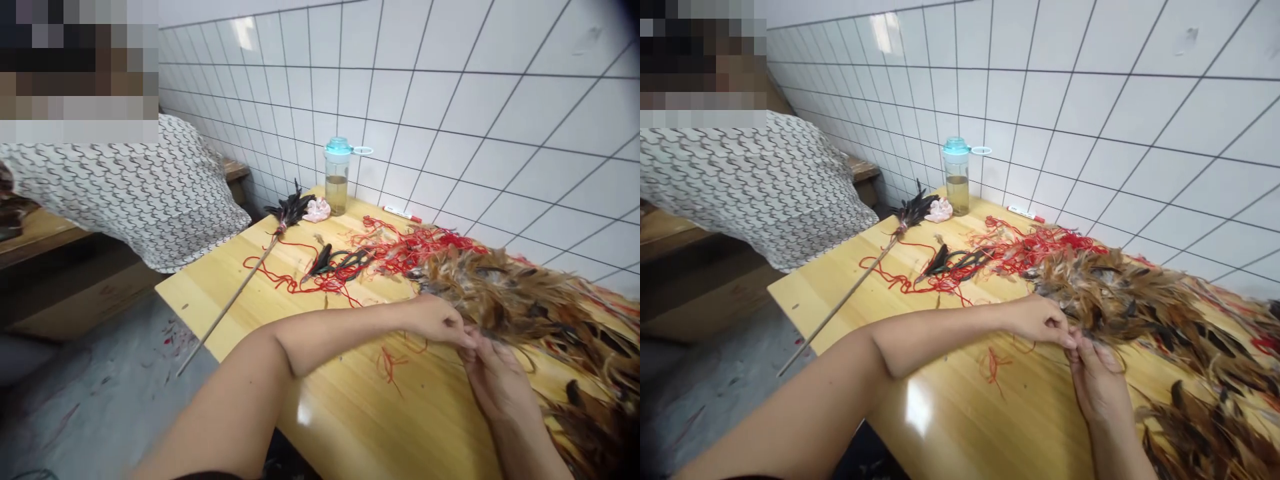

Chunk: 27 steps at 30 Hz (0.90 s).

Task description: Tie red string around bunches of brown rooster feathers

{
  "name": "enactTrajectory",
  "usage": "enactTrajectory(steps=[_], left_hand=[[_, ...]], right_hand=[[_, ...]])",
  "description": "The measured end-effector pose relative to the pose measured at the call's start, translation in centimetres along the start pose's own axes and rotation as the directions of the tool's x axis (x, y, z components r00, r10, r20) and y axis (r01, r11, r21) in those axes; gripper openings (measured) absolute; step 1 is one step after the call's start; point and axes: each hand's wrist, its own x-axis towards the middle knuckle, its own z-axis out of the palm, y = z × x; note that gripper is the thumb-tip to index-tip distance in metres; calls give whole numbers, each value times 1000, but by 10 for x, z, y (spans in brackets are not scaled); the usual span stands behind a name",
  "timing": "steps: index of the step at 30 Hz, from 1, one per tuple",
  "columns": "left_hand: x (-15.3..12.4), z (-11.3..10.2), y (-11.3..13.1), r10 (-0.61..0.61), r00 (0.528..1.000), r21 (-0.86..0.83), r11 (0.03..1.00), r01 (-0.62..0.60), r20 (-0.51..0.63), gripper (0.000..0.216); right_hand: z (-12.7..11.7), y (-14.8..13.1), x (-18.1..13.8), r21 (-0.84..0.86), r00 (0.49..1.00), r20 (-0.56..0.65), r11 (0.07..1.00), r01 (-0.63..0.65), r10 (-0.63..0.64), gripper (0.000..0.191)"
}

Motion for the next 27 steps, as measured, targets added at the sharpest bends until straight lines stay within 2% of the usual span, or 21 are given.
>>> enactTrajectory(steps=[3,6,11,16,19,21,23,25,27], left_hand=[[3,-2,-3,28,999,33,999,-28,21,42],[7,-4,-7,67,998,101,993,-64,-22,41],[2,-18,-2,123,970,164,982,-89,-208,27],[-20,-55,17,97,922,201,979,-21,-375,20],[-49,-85,21,142,883,288,958,-7,-448,15],[-81,-105,16,91,836,296,951,89,-541,15],[-119,-122,6,0,759,267,936,228,-651,15],[-160,-133,-10,-154,672,211,878,429,-725,18],[-197,-134,-28,-316,638,165,800,577,-702,23]], right_hand=[[-2,-2,1,-50,1000,12,999,-13,14,35],[-4,-2,2,-86,1000,10,996,-4,5,36],[-5,-2,3,-171,999,41,985,34,-27,34],[-4,-2,6,-185,1000,26,983,18,-14,29],[-3,0,7,-125,999,-5,991,-43,43,32],[-2,0,6,-65,994,-55,993,-97,93,37],[-1,0,4,-17,989,-91,992,-121,119,41],[1,1,2,0,989,-91,993,-115,115,41],[2,3,1,-2,992,-87,996,-94,94,40]])
